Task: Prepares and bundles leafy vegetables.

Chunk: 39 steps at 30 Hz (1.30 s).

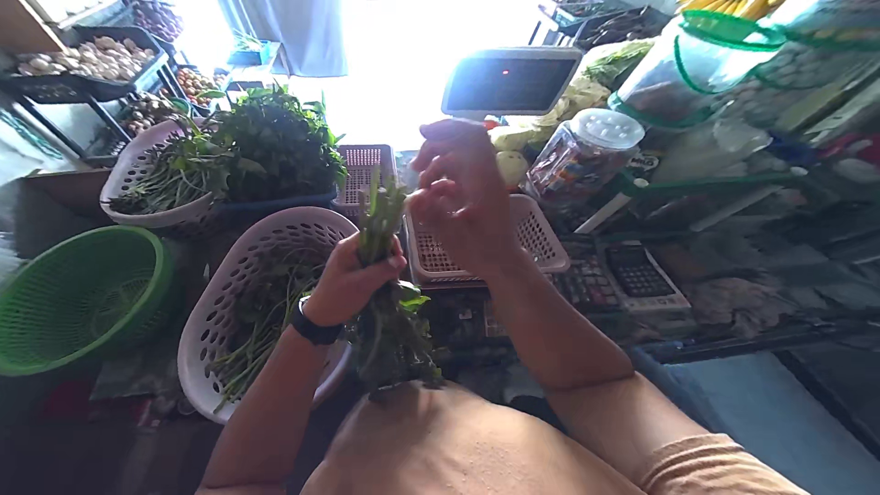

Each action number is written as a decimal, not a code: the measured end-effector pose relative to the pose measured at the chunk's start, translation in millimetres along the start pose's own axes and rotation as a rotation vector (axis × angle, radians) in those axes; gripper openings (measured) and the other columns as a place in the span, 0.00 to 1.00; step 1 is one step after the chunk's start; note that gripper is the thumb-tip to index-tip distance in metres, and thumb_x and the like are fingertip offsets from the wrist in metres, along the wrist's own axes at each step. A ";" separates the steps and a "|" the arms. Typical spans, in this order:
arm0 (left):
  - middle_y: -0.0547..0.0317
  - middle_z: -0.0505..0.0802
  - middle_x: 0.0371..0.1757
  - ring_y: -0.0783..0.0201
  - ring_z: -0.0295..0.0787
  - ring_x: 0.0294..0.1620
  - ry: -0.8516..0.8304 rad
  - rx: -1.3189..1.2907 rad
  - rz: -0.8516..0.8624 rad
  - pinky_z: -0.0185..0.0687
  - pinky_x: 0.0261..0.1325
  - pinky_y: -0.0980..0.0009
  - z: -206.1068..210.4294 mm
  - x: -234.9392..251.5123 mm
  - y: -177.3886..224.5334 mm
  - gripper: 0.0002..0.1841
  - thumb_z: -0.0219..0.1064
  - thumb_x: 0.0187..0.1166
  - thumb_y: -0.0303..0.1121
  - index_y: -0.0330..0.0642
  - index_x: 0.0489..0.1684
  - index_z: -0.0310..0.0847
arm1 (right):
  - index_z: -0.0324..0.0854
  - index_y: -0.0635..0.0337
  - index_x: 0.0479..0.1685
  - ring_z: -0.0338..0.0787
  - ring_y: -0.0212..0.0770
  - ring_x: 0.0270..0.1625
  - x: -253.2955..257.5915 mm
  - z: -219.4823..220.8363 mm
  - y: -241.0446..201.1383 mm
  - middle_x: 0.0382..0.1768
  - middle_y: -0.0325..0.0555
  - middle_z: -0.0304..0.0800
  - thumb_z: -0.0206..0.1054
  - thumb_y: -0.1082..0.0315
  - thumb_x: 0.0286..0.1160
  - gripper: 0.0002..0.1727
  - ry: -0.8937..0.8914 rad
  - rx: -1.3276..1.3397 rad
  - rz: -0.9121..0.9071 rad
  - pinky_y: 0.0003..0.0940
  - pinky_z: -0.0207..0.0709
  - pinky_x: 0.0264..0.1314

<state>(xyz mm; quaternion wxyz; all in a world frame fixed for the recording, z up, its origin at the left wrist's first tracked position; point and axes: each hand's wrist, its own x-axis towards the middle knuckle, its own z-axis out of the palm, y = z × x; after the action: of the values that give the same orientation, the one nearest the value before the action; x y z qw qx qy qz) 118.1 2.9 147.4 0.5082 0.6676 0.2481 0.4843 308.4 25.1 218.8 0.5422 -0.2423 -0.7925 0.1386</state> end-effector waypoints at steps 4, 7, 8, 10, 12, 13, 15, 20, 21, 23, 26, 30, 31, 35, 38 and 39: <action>0.61 0.89 0.30 0.68 0.88 0.31 0.004 -0.202 -0.155 0.88 0.40 0.69 -16.4 -4.9 14.6 0.03 0.65 0.80 0.31 0.44 0.40 0.82 | 0.79 0.46 0.57 0.87 0.31 0.39 -30.6 -26.1 -6.1 0.45 0.34 0.85 0.52 0.46 0.91 0.18 0.025 0.654 0.271 0.28 0.87 0.38; 0.58 0.95 0.45 0.70 0.91 0.35 -0.163 -0.303 -0.214 0.90 0.42 0.72 -20.9 -0.8 15.3 0.04 0.67 0.78 0.32 0.45 0.41 0.86 | 0.84 0.39 0.56 0.91 0.32 0.35 -56.5 -13.3 -8.2 0.46 0.35 0.90 0.52 0.26 0.78 0.31 -0.159 1.175 0.386 0.26 0.86 0.29; 0.60 0.95 0.45 0.71 0.92 0.36 -0.238 -0.344 -0.234 0.91 0.43 0.72 -19.9 1.4 13.5 0.03 0.69 0.76 0.32 0.47 0.40 0.87 | 0.84 0.36 0.57 0.92 0.32 0.37 -62.5 -4.9 -7.5 0.48 0.35 0.91 0.53 0.24 0.75 0.32 -0.214 1.260 0.393 0.26 0.87 0.30; 0.62 0.95 0.40 0.70 0.92 0.38 -0.352 -0.418 -0.285 0.91 0.45 0.71 -13.0 3.8 10.5 0.05 0.73 0.73 0.31 0.48 0.43 0.89 | 0.83 0.33 0.60 0.93 0.34 0.40 -72.6 7.5 -3.6 0.50 0.37 0.91 0.56 0.24 0.74 0.31 -0.286 1.332 0.392 0.29 0.89 0.35; 0.64 0.96 0.39 0.72 0.93 0.38 -0.430 -0.468 -0.283 0.91 0.44 0.73 -4.9 4.6 6.0 0.09 0.74 0.72 0.31 0.51 0.47 0.90 | 0.82 0.39 0.61 0.93 0.34 0.40 -80.8 7.8 -0.4 0.48 0.40 0.91 0.56 0.30 0.80 0.28 -0.345 1.338 0.356 0.29 0.89 0.38; 0.64 0.96 0.40 0.73 0.92 0.38 -0.465 -0.510 -0.263 0.91 0.43 0.74 -1.0 5.1 2.2 0.10 0.74 0.72 0.29 0.51 0.48 0.90 | 0.82 0.43 0.60 0.91 0.31 0.37 -84.5 3.3 -1.2 0.46 0.39 0.92 0.56 0.35 0.83 0.26 -0.368 1.303 0.331 0.25 0.86 0.36; 0.66 0.93 0.39 0.72 0.89 0.37 -0.548 -0.579 -0.208 0.88 0.42 0.74 7.5 5.1 -2.5 0.07 0.72 0.73 0.29 0.50 0.44 0.87 | 0.87 0.49 0.55 0.86 0.21 0.31 -94.3 -14.2 -4.5 0.36 0.32 0.92 0.59 0.47 0.88 0.18 -0.371 1.153 0.361 0.16 0.78 0.31; 0.66 0.89 0.34 0.74 0.86 0.33 -0.344 0.035 -0.137 0.86 0.40 0.74 46.4 -4.0 22.6 0.04 0.69 0.73 0.26 0.41 0.41 0.85 | 0.78 0.44 0.71 0.74 0.20 0.21 -119.6 -87.3 -15.8 0.53 0.40 0.92 0.64 0.51 0.81 0.22 -0.078 0.957 0.663 0.15 0.67 0.20; 0.67 0.89 0.33 0.75 0.85 0.33 -0.299 0.231 -0.125 0.85 0.39 0.73 60.7 -5.4 23.7 0.05 0.70 0.72 0.28 0.42 0.42 0.85 | 0.71 0.43 0.81 0.75 0.21 0.19 -123.6 -101.1 -21.7 0.64 0.46 0.91 0.64 0.46 0.79 0.31 -0.040 0.990 0.639 0.15 0.66 0.18; 0.62 0.90 0.37 0.68 0.87 0.37 -0.274 0.578 -0.170 0.86 0.44 0.63 94.9 -6.1 25.3 0.09 0.71 0.71 0.34 0.43 0.45 0.86 | 0.54 0.39 0.94 0.78 0.25 0.21 -130.1 -124.1 -38.1 0.82 0.50 0.77 0.64 0.41 0.79 0.43 -0.062 0.993 0.550 0.18 0.71 0.19; 0.49 0.90 0.50 0.50 0.89 0.52 -0.336 0.943 -0.302 0.83 0.58 0.45 154.6 -0.3 25.7 0.13 0.70 0.75 0.37 0.39 0.49 0.85 | 0.42 0.38 0.96 0.86 0.27 0.25 -148.3 -142.3 -80.7 0.84 0.45 0.73 0.75 0.43 0.71 0.55 -0.150 0.652 0.458 0.24 0.85 0.25; 0.39 0.92 0.54 0.41 0.90 0.59 -0.316 0.945 -0.209 0.82 0.63 0.38 207.0 -1.0 7.8 0.18 0.74 0.74 0.37 0.32 0.54 0.86 | 0.59 0.50 0.92 0.80 0.32 0.28 -194.9 -147.0 -134.4 0.61 0.47 0.86 0.74 0.54 0.76 0.44 -0.401 -0.054 0.396 0.29 0.79 0.28; 0.42 0.92 0.50 0.46 0.91 0.54 -0.320 0.847 -0.209 0.84 0.60 0.41 214.5 0.2 5.5 0.17 0.74 0.73 0.37 0.33 0.51 0.86 | 0.65 0.54 0.89 0.85 0.38 0.31 -209.8 -150.5 -136.6 0.51 0.48 0.89 0.71 0.58 0.78 0.38 -0.377 -0.239 0.416 0.36 0.84 0.33; 0.59 0.93 0.38 0.68 0.89 0.36 -0.267 0.377 -0.207 0.88 0.43 0.63 244.9 -3.5 -9.7 0.13 0.73 0.73 0.34 0.39 0.51 0.86 | 0.90 0.56 0.34 0.89 0.37 0.50 -284.1 -187.7 -100.2 0.37 0.40 0.90 0.67 0.56 0.82 0.15 0.071 -0.603 0.280 0.37 0.85 0.59; 0.56 0.95 0.48 0.67 0.91 0.41 -0.234 0.209 -0.262 0.88 0.46 0.64 278.9 -13.0 -28.0 0.18 0.70 0.74 0.31 0.37 0.62 0.80 | 0.82 0.55 0.25 0.88 0.39 0.64 -325.9 -210.0 -107.7 0.40 0.39 0.91 0.60 0.58 0.89 0.20 0.216 -0.010 0.133 0.49 0.69 0.85; 0.55 0.96 0.49 0.66 0.93 0.44 -0.226 0.149 -0.274 0.89 0.48 0.64 289.9 -16.5 -35.1 0.19 0.70 0.75 0.29 0.36 0.64 0.77 | 0.83 0.52 0.27 0.90 0.35 0.56 -337.5 -213.3 -115.1 0.36 0.35 0.90 0.56 0.55 0.91 0.20 0.277 0.289 0.168 0.42 0.75 0.78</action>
<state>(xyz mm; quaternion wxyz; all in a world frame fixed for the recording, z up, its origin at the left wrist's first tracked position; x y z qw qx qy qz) 377.6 -125.1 104.5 0.5431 0.7135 0.3134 0.3127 578.6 -261.6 86.6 0.6617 -0.2440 -0.6593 0.2607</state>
